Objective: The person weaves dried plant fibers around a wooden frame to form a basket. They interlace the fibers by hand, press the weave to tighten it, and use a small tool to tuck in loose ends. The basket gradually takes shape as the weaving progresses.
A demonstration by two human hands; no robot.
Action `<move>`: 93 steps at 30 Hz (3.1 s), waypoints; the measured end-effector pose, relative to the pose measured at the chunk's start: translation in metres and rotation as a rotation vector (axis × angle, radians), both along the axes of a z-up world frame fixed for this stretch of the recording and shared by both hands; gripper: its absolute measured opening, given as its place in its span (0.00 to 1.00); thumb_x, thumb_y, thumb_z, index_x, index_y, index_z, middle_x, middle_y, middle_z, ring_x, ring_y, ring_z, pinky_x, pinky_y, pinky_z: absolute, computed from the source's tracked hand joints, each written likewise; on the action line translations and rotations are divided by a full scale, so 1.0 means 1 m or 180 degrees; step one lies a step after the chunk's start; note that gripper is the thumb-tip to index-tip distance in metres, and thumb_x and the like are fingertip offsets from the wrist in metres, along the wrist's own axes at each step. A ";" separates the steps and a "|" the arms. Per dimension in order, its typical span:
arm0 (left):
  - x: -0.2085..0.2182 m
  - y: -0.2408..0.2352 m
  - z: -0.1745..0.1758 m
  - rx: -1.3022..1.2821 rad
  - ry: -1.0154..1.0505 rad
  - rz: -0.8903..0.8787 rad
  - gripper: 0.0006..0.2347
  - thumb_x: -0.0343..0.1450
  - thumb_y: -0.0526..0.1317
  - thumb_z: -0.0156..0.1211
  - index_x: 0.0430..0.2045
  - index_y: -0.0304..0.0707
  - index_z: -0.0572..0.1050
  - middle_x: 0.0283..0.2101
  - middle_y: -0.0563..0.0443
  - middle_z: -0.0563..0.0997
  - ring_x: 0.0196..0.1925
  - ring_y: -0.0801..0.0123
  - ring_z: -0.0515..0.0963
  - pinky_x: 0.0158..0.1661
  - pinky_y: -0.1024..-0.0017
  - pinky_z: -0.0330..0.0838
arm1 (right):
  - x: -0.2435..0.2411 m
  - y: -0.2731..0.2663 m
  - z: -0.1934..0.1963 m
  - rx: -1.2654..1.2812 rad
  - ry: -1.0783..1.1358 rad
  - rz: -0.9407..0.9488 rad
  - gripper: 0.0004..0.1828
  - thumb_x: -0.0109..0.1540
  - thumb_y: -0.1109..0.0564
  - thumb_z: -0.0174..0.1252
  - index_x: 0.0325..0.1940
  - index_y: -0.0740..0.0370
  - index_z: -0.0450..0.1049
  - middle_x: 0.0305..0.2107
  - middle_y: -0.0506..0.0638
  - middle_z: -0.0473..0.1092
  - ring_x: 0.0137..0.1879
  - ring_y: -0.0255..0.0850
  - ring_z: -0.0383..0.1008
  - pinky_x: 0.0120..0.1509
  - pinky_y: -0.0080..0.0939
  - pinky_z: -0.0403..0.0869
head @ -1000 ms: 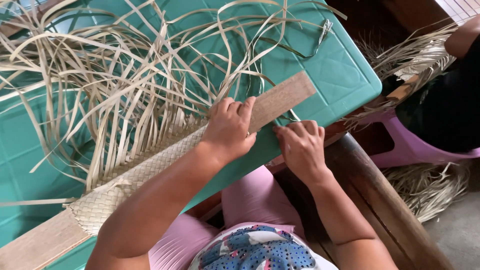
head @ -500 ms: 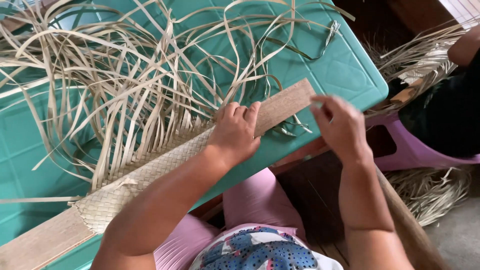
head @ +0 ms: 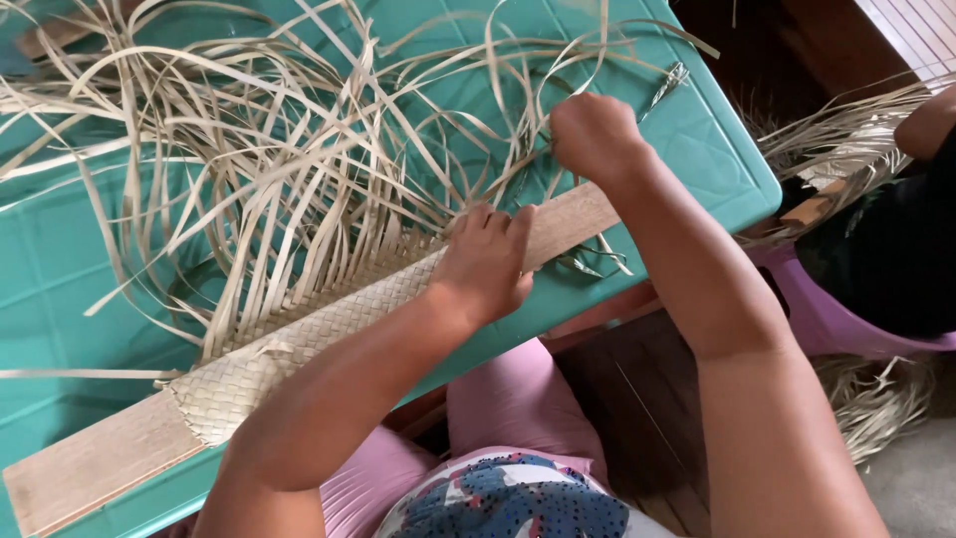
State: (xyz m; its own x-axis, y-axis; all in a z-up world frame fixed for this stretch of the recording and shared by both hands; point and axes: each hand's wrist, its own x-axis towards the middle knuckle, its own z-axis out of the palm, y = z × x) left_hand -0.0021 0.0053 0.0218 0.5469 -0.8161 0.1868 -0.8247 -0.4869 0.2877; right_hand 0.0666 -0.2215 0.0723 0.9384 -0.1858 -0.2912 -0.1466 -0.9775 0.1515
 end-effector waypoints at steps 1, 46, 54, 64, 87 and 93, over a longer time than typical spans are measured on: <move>0.000 -0.001 -0.001 -0.0006 0.0011 -0.0005 0.37 0.61 0.47 0.70 0.64 0.32 0.60 0.47 0.34 0.77 0.58 0.35 0.69 0.56 0.43 0.65 | 0.002 -0.002 -0.006 -0.0038 -0.0080 0.0100 0.10 0.59 0.66 0.59 0.21 0.62 0.74 0.20 0.51 0.68 0.27 0.49 0.69 0.28 0.48 0.69; -0.001 0.001 -0.001 -0.0140 -0.0229 -0.0002 0.37 0.61 0.45 0.68 0.66 0.28 0.64 0.44 0.36 0.79 0.53 0.42 0.74 0.55 0.48 0.69 | -0.036 0.025 0.054 0.0658 -0.0918 -0.0197 0.24 0.66 0.42 0.66 0.59 0.57 0.72 0.41 0.63 0.76 0.43 0.59 0.78 0.37 0.59 0.77; -0.004 0.004 0.020 0.0106 0.0081 0.0062 0.29 0.65 0.44 0.59 0.62 0.33 0.64 0.43 0.37 0.78 0.56 0.41 0.73 0.58 0.50 0.64 | -0.029 0.010 -0.004 0.0956 -0.0677 0.0110 0.20 0.63 0.35 0.59 0.36 0.52 0.79 0.32 0.59 0.76 0.45 0.64 0.77 0.49 0.68 0.75; -0.002 0.002 0.016 0.0007 0.0055 0.0023 0.36 0.62 0.46 0.70 0.65 0.31 0.65 0.43 0.42 0.80 0.50 0.48 0.75 0.54 0.52 0.69 | -0.004 0.026 0.034 0.1905 -0.1406 0.0139 0.12 0.65 0.53 0.65 0.29 0.57 0.74 0.22 0.46 0.70 0.28 0.37 0.65 0.31 0.42 0.61; 0.010 0.022 0.054 -0.1895 0.2592 0.0241 0.26 0.75 0.47 0.46 0.70 0.45 0.57 0.71 0.32 0.62 0.74 0.44 0.60 0.66 0.44 0.57 | 0.032 0.069 0.098 0.2485 -0.1072 -0.0140 0.26 0.72 0.58 0.48 0.75 0.60 0.58 0.38 0.58 0.75 0.30 0.39 0.76 0.32 0.43 0.77; 0.026 0.020 0.017 -0.2929 0.3275 0.0199 0.21 0.78 0.41 0.41 0.69 0.41 0.61 0.63 0.37 0.70 0.68 0.54 0.69 0.66 0.53 0.64 | -0.067 0.032 0.062 0.1981 -0.1241 0.0150 0.09 0.68 0.52 0.55 0.50 0.55 0.74 0.31 0.55 0.75 0.39 0.53 0.72 0.41 0.56 0.68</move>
State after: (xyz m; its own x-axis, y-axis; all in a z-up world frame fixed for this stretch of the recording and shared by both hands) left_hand 0.0239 0.0257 0.0392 0.7967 -0.5895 0.1335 -0.0310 0.1808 0.9830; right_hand 0.0001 -0.1898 0.1345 0.9983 -0.0520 0.0268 -0.0323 -0.8722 -0.4880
